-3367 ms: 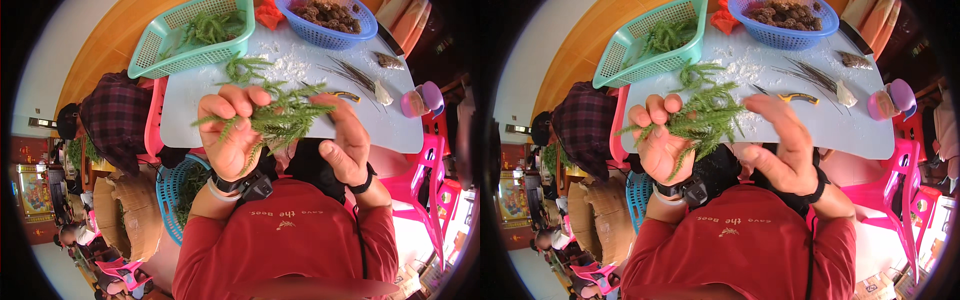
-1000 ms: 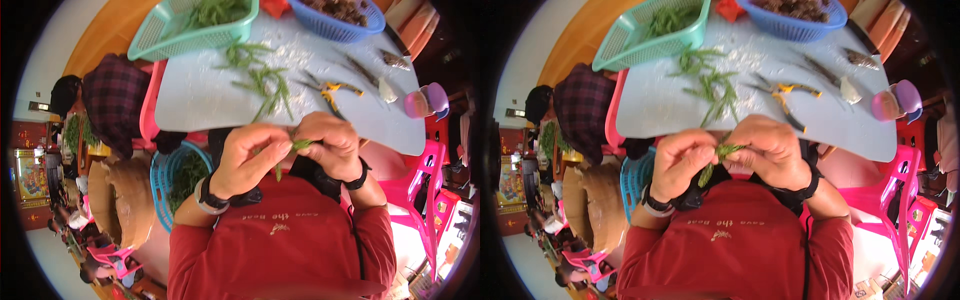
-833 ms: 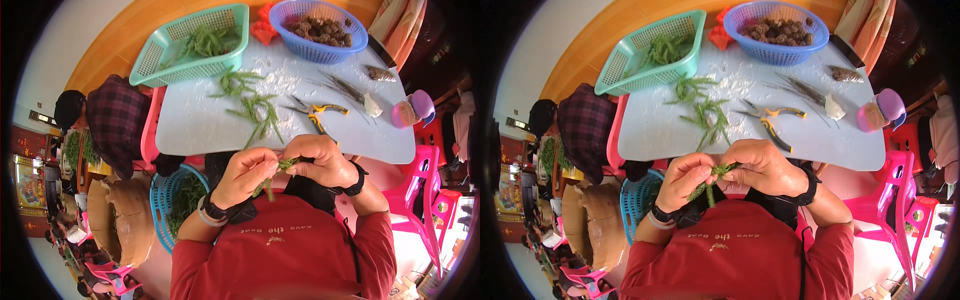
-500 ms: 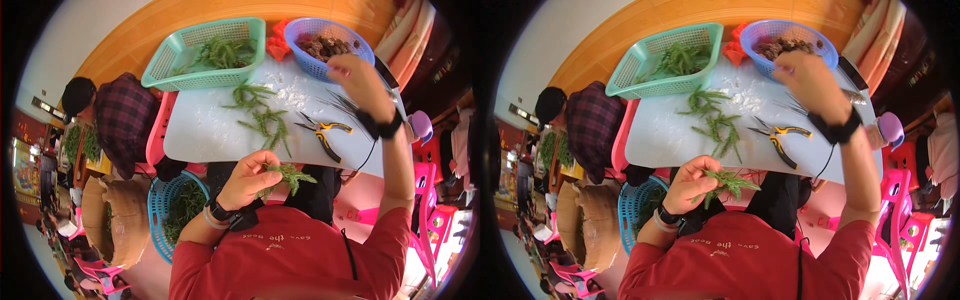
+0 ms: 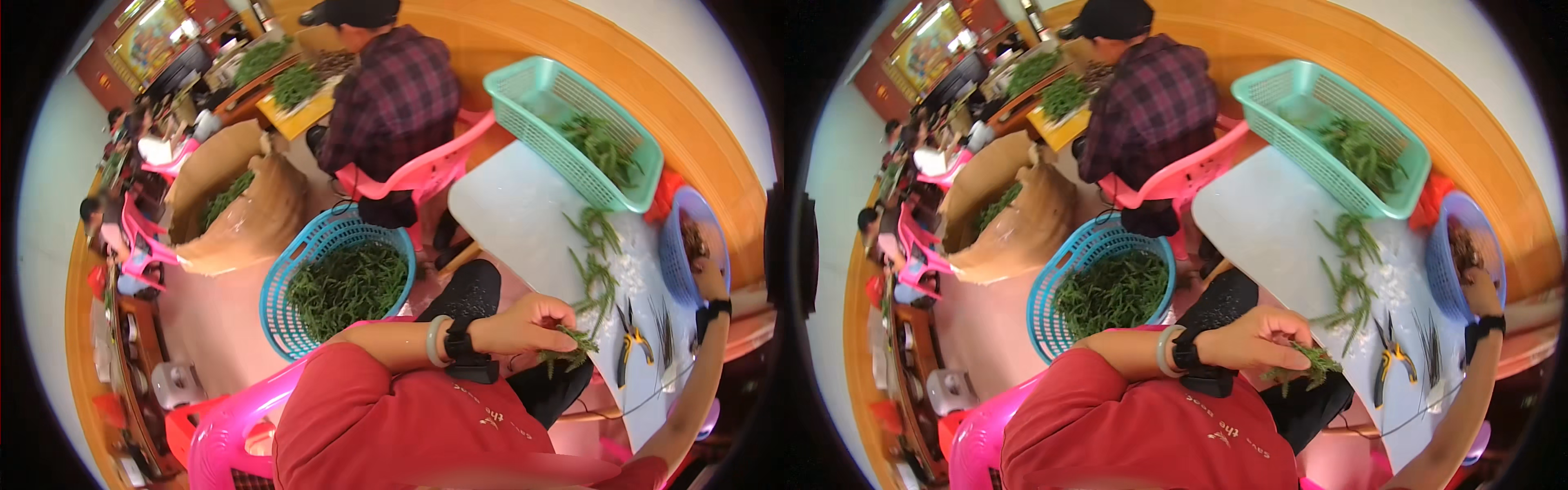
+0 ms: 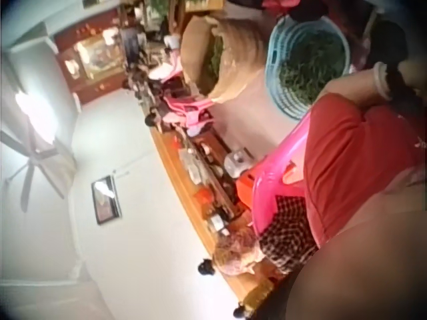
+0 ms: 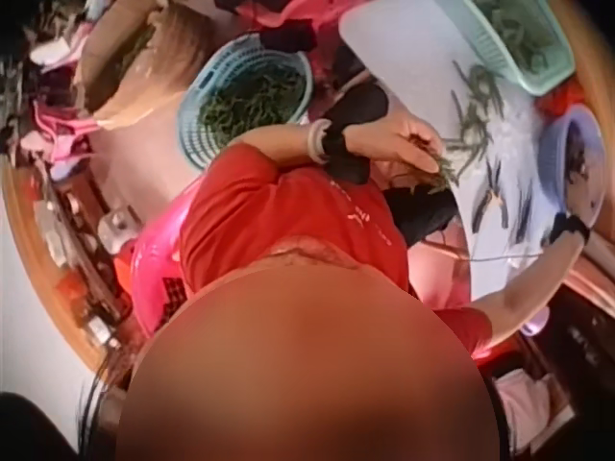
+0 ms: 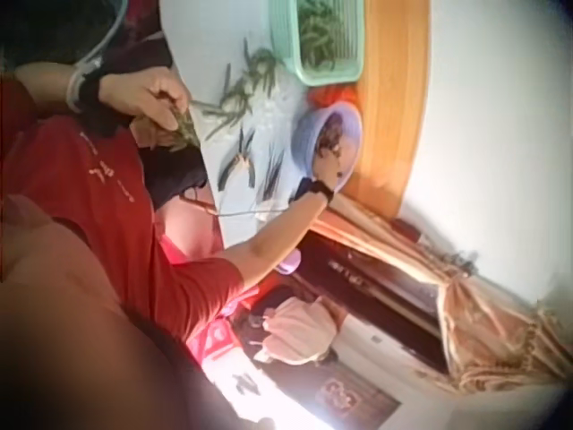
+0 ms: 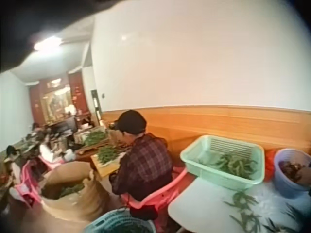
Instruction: Assembling decorative foliage by attaching small pinecones to green sprigs using pliers.
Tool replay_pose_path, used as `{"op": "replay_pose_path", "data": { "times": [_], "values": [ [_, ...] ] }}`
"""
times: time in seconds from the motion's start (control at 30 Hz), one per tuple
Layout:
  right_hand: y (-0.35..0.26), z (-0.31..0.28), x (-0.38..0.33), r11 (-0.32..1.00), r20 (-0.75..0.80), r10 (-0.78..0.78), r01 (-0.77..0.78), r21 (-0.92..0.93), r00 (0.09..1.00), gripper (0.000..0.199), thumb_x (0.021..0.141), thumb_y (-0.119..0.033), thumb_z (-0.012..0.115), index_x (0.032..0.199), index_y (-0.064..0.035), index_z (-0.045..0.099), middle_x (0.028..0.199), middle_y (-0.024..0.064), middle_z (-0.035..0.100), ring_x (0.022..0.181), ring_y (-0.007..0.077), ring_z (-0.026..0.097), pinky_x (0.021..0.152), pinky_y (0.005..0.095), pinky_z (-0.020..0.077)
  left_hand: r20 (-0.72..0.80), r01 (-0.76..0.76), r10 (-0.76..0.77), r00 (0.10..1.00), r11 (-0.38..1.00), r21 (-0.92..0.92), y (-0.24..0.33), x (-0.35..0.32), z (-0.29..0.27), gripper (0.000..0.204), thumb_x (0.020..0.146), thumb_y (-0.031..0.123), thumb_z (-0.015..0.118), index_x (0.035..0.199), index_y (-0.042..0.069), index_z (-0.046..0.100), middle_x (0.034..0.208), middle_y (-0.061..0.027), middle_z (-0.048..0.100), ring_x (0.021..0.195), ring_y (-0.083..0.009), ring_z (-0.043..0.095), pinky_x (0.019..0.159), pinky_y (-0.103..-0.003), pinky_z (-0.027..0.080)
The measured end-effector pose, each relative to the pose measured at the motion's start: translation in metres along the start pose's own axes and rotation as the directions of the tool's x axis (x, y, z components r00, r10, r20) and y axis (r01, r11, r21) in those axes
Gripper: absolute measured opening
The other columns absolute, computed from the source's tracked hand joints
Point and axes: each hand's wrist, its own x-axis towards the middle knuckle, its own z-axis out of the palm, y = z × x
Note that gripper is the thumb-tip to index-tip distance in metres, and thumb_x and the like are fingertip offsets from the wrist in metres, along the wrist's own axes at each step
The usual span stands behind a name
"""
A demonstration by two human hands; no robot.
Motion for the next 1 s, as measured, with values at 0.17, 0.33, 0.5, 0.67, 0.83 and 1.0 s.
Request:
{"op": "replay_pose_path", "data": {
  "times": [0.17,0.33,0.5,0.67,0.83,1.0],
  "values": [
    [0.013,-0.006,-0.004,1.000,-0.018,0.025,-0.026,-0.007,1.000,0.011,0.077,-0.009,0.055,0.082,0.0009,0.057,0.080,0.0209,0.059,0.074,0.0365,0.057,0.067,0.0430,0.0440,-0.018,-0.056,0.055,0.998,0.997,-0.053,-0.007,-0.002,0.001,0.012,0.081,0.007,0.069,0.086,0.002,0.060,0.072,0.0035,0.057,0.065,-0.0021,0.053,0.055,-0.017,0.041],
    [0.023,-0.019,-0.016,0.994,-0.117,0.045,-0.055,-0.091,0.992,0.013,0.079,-0.011,0.056,0.084,0.0013,0.057,0.081,0.0205,0.059,0.074,0.0354,0.058,0.067,0.0421,0.0442,-0.035,-0.060,0.059,0.998,0.998,-0.035,-0.005,-0.005,-0.003,0.012,0.080,0.007,0.069,0.085,0.002,0.060,0.072,0.0031,0.057,0.065,-0.0026,0.052,0.055,-0.018,0.041],
    [0.020,-0.036,-0.023,0.978,-0.348,0.081,-0.141,-0.151,0.934,0.014,0.081,-0.012,0.056,0.085,0.0018,0.056,0.081,0.0200,0.058,0.075,0.0343,0.058,0.067,0.0411,0.0444,-0.066,-0.159,0.161,0.985,0.987,0.025,-0.019,0.004,-0.009,0.011,0.080,0.007,0.068,0.081,0.002,0.058,0.071,0.0033,0.056,0.065,-0.0031,0.051,0.057,-0.019,0.042],
    [0.006,-0.045,-0.024,0.961,-0.492,0.224,-0.274,-0.031,0.841,0.019,0.089,-0.014,0.054,0.099,0.0020,0.056,0.094,0.0196,0.061,0.087,0.0338,0.059,0.076,0.0408,0.0448,-0.078,-0.424,0.459,0.885,0.863,0.275,-0.023,0.009,-0.015,0.016,0.081,0.007,0.069,0.076,0.001,0.054,0.075,0.0043,0.053,0.067,-0.0025,0.049,0.059,-0.019,0.040],
    [0.022,-0.036,-0.031,0.967,-0.622,0.236,-0.244,0.073,0.747,0.030,0.093,-0.017,0.051,0.116,0.0015,0.053,0.106,0.0201,0.060,0.094,0.0317,0.059,0.083,0.0370,0.0445,-0.110,-0.114,0.131,0.985,0.983,0.147,-0.011,0.001,-0.017,0.019,0.085,0.010,0.066,0.072,0.004,0.054,0.068,0.0062,0.050,0.063,-0.0008,0.044,0.053,-0.019,0.036],
    [0.030,-0.031,-0.039,0.940,-0.475,0.278,-0.133,0.315,0.835,0.040,0.094,-0.019,0.049,0.130,-0.0020,0.046,0.122,0.0166,0.058,0.107,0.0290,0.057,0.094,0.0364,0.0417,-0.166,-0.146,0.146,0.975,0.989,0.011,-0.025,0.010,-0.021,0.019,0.085,0.017,0.067,0.077,0.005,0.054,0.065,0.0069,0.048,0.060,0.0000,0.043,0.050,-0.017,0.033]
  ]
}}
